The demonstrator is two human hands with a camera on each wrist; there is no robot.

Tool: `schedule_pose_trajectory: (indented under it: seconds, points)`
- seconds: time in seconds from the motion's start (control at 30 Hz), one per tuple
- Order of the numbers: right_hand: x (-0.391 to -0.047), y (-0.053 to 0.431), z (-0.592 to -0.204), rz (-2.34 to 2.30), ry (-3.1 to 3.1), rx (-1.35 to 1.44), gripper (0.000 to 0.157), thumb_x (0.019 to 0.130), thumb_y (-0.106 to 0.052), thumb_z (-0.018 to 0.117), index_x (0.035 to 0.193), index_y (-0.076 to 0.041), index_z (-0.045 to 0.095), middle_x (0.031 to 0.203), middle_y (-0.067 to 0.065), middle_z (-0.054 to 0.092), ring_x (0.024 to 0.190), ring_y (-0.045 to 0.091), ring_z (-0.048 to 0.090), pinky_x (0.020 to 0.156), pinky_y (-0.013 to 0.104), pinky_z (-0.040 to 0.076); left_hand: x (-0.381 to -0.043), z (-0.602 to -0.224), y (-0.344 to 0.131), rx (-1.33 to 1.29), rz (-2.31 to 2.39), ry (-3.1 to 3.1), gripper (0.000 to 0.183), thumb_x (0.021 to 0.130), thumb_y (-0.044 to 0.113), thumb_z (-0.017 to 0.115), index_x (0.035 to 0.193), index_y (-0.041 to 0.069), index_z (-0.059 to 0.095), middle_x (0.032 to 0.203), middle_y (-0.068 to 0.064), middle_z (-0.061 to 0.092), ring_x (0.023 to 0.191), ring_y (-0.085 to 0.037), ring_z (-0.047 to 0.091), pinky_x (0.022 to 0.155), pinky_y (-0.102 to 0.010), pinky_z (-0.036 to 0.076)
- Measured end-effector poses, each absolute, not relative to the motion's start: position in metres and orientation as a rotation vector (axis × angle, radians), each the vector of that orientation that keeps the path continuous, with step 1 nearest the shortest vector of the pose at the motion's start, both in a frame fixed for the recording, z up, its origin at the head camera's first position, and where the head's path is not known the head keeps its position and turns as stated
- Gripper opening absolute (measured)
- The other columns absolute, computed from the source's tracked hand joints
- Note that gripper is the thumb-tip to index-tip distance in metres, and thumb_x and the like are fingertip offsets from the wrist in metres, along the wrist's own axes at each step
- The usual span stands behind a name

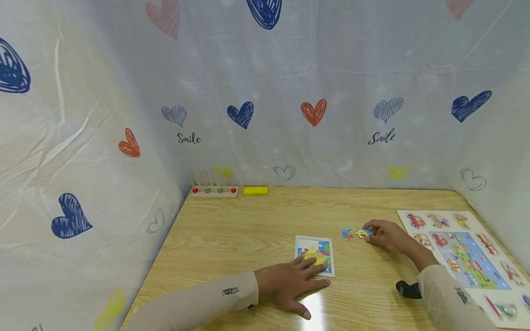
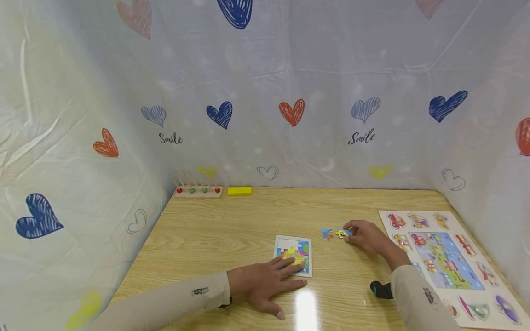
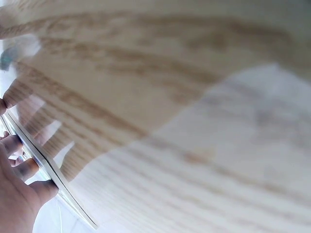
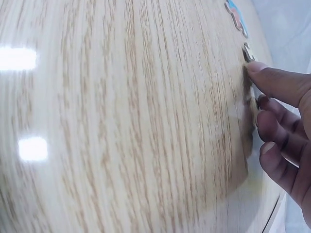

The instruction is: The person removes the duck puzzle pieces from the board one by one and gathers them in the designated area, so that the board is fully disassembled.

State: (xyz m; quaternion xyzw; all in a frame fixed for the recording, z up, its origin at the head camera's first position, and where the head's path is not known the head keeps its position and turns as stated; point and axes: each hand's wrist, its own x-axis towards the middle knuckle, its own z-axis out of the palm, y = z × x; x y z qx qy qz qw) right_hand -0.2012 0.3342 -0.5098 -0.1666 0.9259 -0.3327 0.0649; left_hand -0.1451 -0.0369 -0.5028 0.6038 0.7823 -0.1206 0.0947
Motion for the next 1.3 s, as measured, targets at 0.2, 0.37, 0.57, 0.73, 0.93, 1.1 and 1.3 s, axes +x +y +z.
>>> schedule_pose_trajectory:
  seconds: [0.2, 0.37, 0.57, 0.73, 0.93, 1.1, 1.3]
  points:
    - [-0.202, 0.335, -0.508, -0.934, 2.814, -0.474, 0.029, 0.091, -0.018, 0.075, 0.115, -0.002, 0.07, 0.102, 0.013, 0.067, 0.09, 0.021, 0.061, 0.074, 0.036, 0.05, -0.146, -0.503, -0.036, 1.807, -0.362, 2.315, 0.087, 0.094, 0.079, 0.028, 0.163, 0.032, 0.005, 0.171, -0.003, -0.001, 0.157, -0.03, 0.008, 0.125, -0.046, 0.017]
    - [-0.204, 0.337, -0.509, -0.926, 2.796, -0.474, 0.033, 0.091, -0.018, 0.075, 0.118, -0.001, 0.069, 0.104, 0.014, 0.067, 0.092, 0.023, 0.061, 0.075, 0.038, 0.049, -0.145, -0.502, -0.036, 1.797, -0.357, 2.3, 0.087, 0.094, 0.079, 0.028, 0.163, 0.032, 0.005, 0.171, -0.003, -0.002, 0.157, -0.031, 0.007, 0.125, -0.047, 0.017]
    - [-0.205, 0.338, -0.51, -0.924, 2.803, -0.491, 0.033, 0.09, -0.02, 0.076, 0.118, -0.004, 0.07, 0.104, 0.013, 0.067, 0.093, 0.022, 0.061, 0.076, 0.038, 0.049, -0.146, -0.501, -0.034, 1.782, -0.351, 2.292, 0.087, 0.093, 0.079, 0.029, 0.163, 0.032, 0.005, 0.171, -0.003, -0.003, 0.157, -0.03, 0.008, 0.125, -0.047, 0.019]
    - [-0.204, 0.338, -0.511, -0.913, 2.814, -0.492, 0.033, 0.089, -0.021, 0.077, 0.117, -0.004, 0.07, 0.103, 0.011, 0.067, 0.094, 0.022, 0.06, 0.076, 0.038, 0.049, -0.145, -0.501, -0.034, 1.779, -0.345, 2.289, 0.087, 0.094, 0.079, 0.029, 0.163, 0.032, 0.005, 0.171, -0.003, -0.003, 0.157, -0.031, 0.008, 0.125, -0.047, 0.019]
    - [-0.203, 0.337, -0.508, -0.898, 2.819, -0.494, 0.034, 0.09, -0.022, 0.077, 0.117, -0.004, 0.07, 0.103, 0.011, 0.067, 0.094, 0.023, 0.061, 0.077, 0.039, 0.049, -0.145, -0.501, -0.035, 1.781, -0.352, 2.295, 0.087, 0.094, 0.079, 0.028, 0.163, 0.032, 0.004, 0.171, -0.003, -0.003, 0.157, -0.03, 0.006, 0.125, -0.047, 0.017]
    - [-0.202, 0.337, -0.506, -0.905, 2.835, -0.491, 0.035, 0.092, -0.022, 0.075, 0.119, -0.002, 0.067, 0.1, 0.009, 0.067, 0.083, 0.016, 0.057, 0.071, 0.033, 0.047, -0.145, -0.502, -0.036, 1.784, -0.366, 2.315, 0.087, 0.093, 0.08, 0.027, 0.163, 0.033, 0.004, 0.171, -0.002, -0.002, 0.157, -0.029, 0.006, 0.126, -0.045, 0.016]
    - [-0.201, 0.334, -0.501, -0.962, 2.824, -0.477, 0.033, 0.097, -0.016, 0.068, 0.125, 0.0, 0.064, 0.097, 0.006, 0.064, 0.061, 0.006, 0.044, 0.056, 0.026, 0.041, -0.145, -0.502, -0.036, 1.78, -0.365, 2.32, 0.087, 0.093, 0.08, 0.028, 0.163, 0.034, 0.005, 0.171, -0.001, -0.001, 0.157, -0.028, 0.007, 0.126, -0.045, 0.016]
